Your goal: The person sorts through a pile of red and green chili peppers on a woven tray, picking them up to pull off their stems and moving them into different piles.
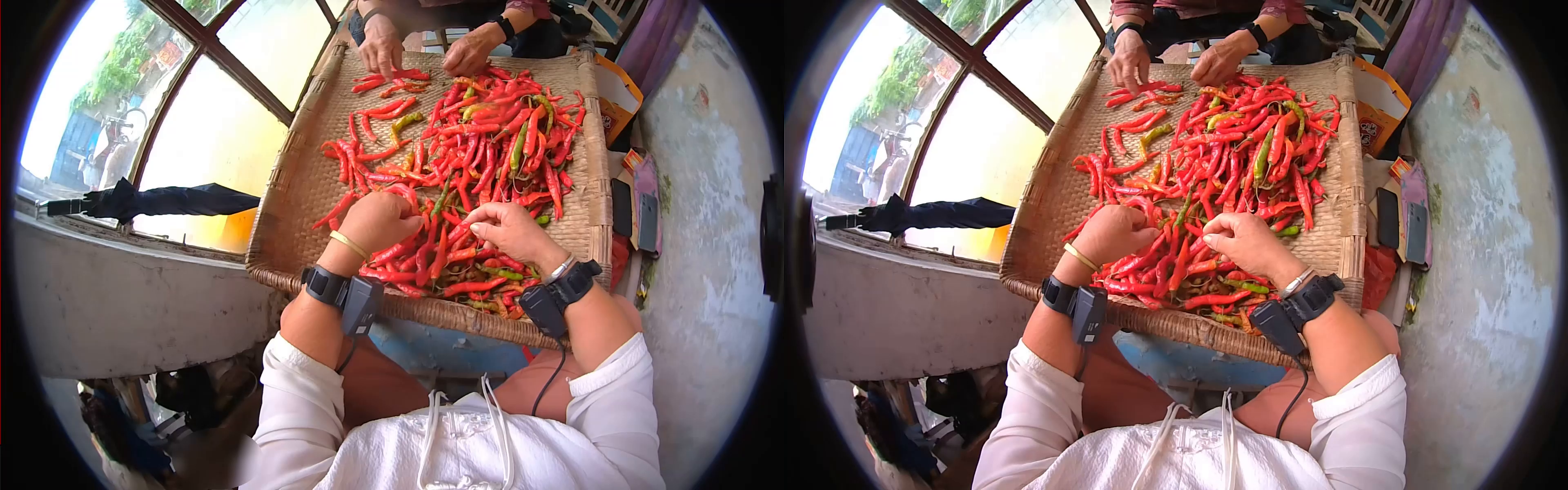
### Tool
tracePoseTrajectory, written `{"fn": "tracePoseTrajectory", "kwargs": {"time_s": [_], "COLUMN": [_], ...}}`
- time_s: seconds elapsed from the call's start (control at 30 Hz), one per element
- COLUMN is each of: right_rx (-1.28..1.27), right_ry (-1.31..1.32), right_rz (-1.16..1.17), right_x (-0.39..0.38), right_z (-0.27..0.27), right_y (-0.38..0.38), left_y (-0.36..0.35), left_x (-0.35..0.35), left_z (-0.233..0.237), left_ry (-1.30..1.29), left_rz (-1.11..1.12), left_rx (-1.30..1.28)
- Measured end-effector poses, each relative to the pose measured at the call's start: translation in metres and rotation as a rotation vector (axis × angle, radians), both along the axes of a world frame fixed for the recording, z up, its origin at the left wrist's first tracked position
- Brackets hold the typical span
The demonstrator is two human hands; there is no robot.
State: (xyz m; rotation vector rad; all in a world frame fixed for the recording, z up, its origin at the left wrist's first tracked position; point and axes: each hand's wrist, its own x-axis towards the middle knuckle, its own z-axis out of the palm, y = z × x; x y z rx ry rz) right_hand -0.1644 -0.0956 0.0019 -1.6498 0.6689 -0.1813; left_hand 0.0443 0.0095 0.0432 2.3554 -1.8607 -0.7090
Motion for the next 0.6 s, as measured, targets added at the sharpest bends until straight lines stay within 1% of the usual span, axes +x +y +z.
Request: {"fn": "tracePoseTrajectory", "kwargs": {"time_s": [0.03, 0.07, 0.1, 0.13, 0.17, 0.2, 0.23, 0.27, 0.3, 0.33, 0.37, 0.43, 0.47, 0.5, 0.57, 0.6], "right_rx": [0.04, 0.041, 0.163, 0.283, 0.282, 0.391, 0.5, 0.5, 0.593, 0.685, 0.684, 0.679, 0.642, 0.643, 0.643, 0.63], "right_ry": [-0.036, -0.036, -0.034, -0.031, -0.027, -0.092, -0.158, -0.155, -0.222, -0.29, -0.292, -0.346, -0.33, -0.33, -0.271, -0.254], "right_rz": [-0.007, -0.009, -0.013, -0.015, -0.013, -0.042, -0.073, -0.071, -0.163, -0.256, -0.255, -0.345, -0.349, -0.35, -0.319, -0.286], "right_x": [0.001, 0.001, 0.001, 0.001, 0.001, 0.0, 0.0, 0.0, -0.001, -0.003, -0.004, -0.006, -0.006, -0.006, -0.006, -0.005], "right_z": [0.002, 0.005, 0.009, 0.012, 0.013, 0.014, 0.014, 0.012, 0.008, 0.006, 0.007, 0.009, 0.008, 0.006, 0.005, 0.007], "right_y": [0.002, 0.002, 0.002, 0.002, 0.003, 0.004, 0.005, 0.004, 0.002, 0.001, -0.003, -0.011, -0.014, -0.013, -0.009, -0.008], "left_y": [0.001, 0.002, 0.002, 0.001, 0.0, -0.003, -0.003, -0.004, -0.004, -0.004, -0.006, -0.006, -0.01, -0.013, -0.021, -0.019], "left_x": [-0.005, -0.01, -0.016, -0.022, -0.026, -0.028, -0.03, -0.033, -0.035, -0.033, -0.029, -0.017, -0.004, 0.001, 0.013, 0.015], "left_z": [0.011, 0.015, 0.016, 0.017, 0.016, 0.009, 0.004, 0.002, 0.002, 0.003, 0.006, 0.012, 0.0, 0.0, -0.01, -0.009], "left_ry": [0.261, 0.429, 0.431, 0.551, 0.672, 0.632, 0.635, 0.623, 0.612, 0.603, 0.6, 0.665, 0.74, 0.908, 0.464, 0.46], "left_rz": [0.024, -0.022, -0.022, -0.058, -0.093, -0.219, -0.216, -0.282, -0.349, -0.369, -0.369, -0.2, -0.069, 0.106, 0.242, 0.241], "left_rx": [-0.093, -0.192, -0.191, -0.146, -0.1, -0.089, -0.091, -0.091, -0.089, -0.095, -0.096, -0.136, -0.171, -0.288, -0.725, -0.732]}}
